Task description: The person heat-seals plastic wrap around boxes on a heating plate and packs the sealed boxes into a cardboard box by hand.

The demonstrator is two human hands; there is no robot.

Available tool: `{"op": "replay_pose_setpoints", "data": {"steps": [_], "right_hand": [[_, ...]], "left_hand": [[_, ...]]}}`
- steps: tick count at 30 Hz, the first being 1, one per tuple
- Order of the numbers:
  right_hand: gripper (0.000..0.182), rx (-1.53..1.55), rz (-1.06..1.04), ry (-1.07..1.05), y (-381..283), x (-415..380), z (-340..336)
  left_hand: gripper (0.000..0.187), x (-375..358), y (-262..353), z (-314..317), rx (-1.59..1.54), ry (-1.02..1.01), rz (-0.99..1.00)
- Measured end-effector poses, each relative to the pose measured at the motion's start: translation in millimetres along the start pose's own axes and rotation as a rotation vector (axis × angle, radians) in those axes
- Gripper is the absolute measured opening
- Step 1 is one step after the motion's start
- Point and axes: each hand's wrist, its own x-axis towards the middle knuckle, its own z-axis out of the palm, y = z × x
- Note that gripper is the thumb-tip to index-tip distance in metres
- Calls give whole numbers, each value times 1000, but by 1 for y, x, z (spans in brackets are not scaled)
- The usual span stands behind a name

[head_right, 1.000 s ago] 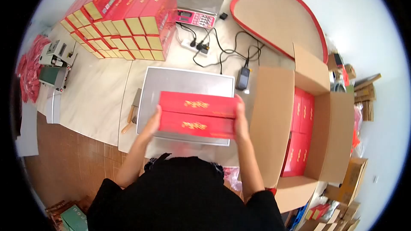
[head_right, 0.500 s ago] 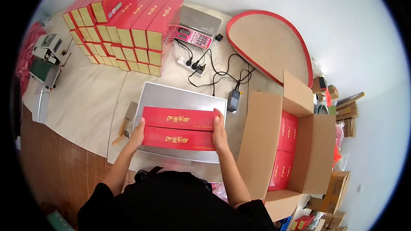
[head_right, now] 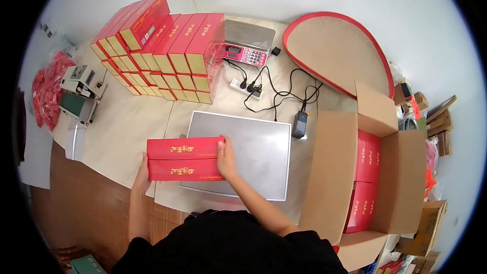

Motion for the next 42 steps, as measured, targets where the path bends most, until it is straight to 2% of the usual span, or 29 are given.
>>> {"op": "replay_pose_setpoints", "data": {"steps": [4, 5, 7, 9, 11, 13, 14, 16, 19, 22, 26, 27, 29, 31, 34, 35, 37, 38, 42], "right_hand": [[40, 34, 68, 4, -3, -1, -37], [40, 40, 71, 7, 0, -3, -47], [38, -31, 20, 63, 7, -3, -69], [38, -29, 25, 105, 12, -6, -93], [38, -34, 34, 156, 15, -14, -119], [38, -108, 66, 218, 14, -23, -147], [38, -89, 68, 251, 19, -28, -161], [41, -103, 70, 303, 28, -37, -186], [42, -135, 75, 347, 39, -45, -205], [46, -186, 125, 349, 45, -42, -198], [47, -232, 52, 301, 59, -29, -156], [47, -293, 66, 264, 43, -29, -141], [45, -185, 129, 209, 18, -24, -116], [43, -183, 104, 167, 13, -20, -103], [47, -246, 142, 132, 11, -10, -100], [48, -407, 9, 187, 17, -6, -102], [46, -584, -178, 197, -6, 6, -106], [45, -550, -233, 154, -19, 16, -106], [35, -505, -329, -133, -59, 66, -82]], "left_hand": [[73, -18, 23, 31, 252, -88, 1], [73, -17, 18, 38, 260, -88, 0], [73, -6, 6, 56, 322, -115, 157], [74, 22, -26, 69, 304, -140, 180], [74, 16, -22, 98, 285, -177, 200], [72, -19, 11, 145, 439, -246, 119], [72, -12, -1, 154, 439, -258, 120], [71, 8, -27, 170, 364, -415, 180], [70, 9, -29, 189, 390, -491, 205], [70, 45, -53, 178, 320, -527, 251], [71, 57, -25, 143, 540, -291, 225], [70, 64, -22, 130, 464, -302, 212], [69, 64, -10, 117, 355, -280, 191], [65, 59, 8, 103, 270, -333, 130], [60, 56, 6, 91, 309, -185, 208], [60, 59, -3, 85, 272, -154, 199], [55, 55, -20, 81, 121, 187, 529], [46, 41, -27, 80, -72, 245, 540], [44, -28, -53, 97, -207, 400, 545]]}}
